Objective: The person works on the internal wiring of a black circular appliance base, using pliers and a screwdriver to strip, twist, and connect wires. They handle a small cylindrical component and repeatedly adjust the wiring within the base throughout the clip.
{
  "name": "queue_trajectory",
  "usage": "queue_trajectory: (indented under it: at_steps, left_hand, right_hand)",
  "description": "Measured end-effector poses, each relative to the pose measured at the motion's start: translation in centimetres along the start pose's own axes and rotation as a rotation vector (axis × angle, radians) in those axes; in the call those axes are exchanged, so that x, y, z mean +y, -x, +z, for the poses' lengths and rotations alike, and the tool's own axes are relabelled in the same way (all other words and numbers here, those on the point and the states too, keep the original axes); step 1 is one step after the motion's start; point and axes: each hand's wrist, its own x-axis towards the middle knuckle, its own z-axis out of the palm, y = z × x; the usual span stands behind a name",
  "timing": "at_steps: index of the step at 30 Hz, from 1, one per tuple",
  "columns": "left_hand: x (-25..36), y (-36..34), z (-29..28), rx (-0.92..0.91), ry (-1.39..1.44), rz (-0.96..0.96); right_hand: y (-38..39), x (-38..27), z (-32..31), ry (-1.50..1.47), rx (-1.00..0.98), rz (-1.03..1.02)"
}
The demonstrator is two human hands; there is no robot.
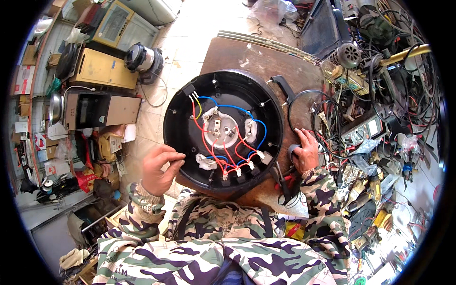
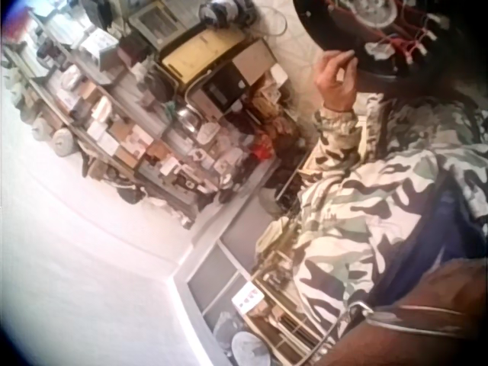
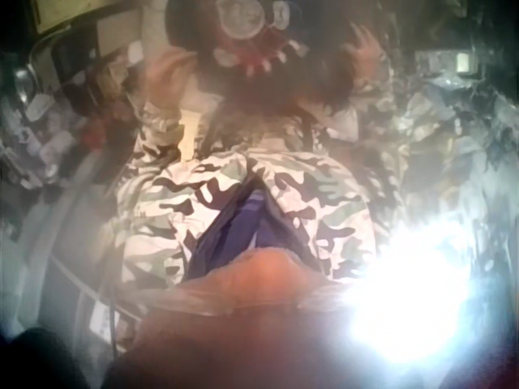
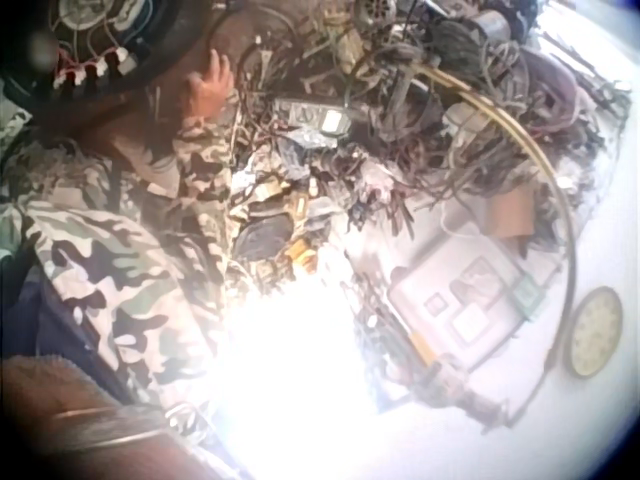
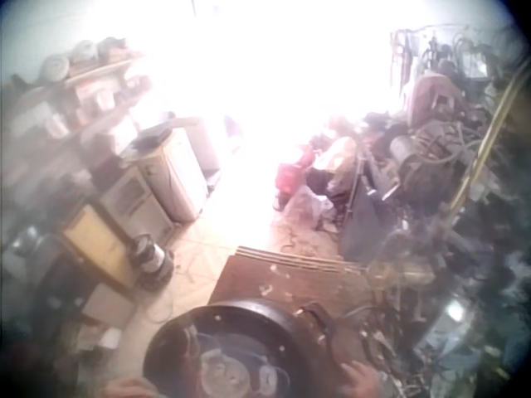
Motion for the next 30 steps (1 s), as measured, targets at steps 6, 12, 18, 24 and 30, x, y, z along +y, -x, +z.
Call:
queue_trajectory:
  at_steps: [6, 12, 18, 24, 30]
  left_hand:
    - [-1.3, -0.5, 0.9, -0.018, 0.062, 0.037]
    - [-1.0, 0.4, 0.7, 0.013, 0.076, -0.037]
    - [-1.3, 0.1, 0.8, 0.014, 0.062, -0.008]
    - [-1.2, 0.2, 0.9, 0.015, 0.084, -0.045]
    - [-1.1, 0.5, 0.6, 0.018, 0.068, 0.003]
  right_hand:
    - [0.7, 1.1, -1.3, -0.023, 0.052, 0.026]
    - [0.6, 0.7, -3.3, -0.039, -0.062, 0.0]
    - [-0.2, 0.2, -2.3, 0.01, -0.056, -0.034]
    - [0.2, 0.6, -0.8, 0.005, -0.011, -0.031]
    - [-0.1, 0.5, -0.6, -0.021, -0.027, -0.052]
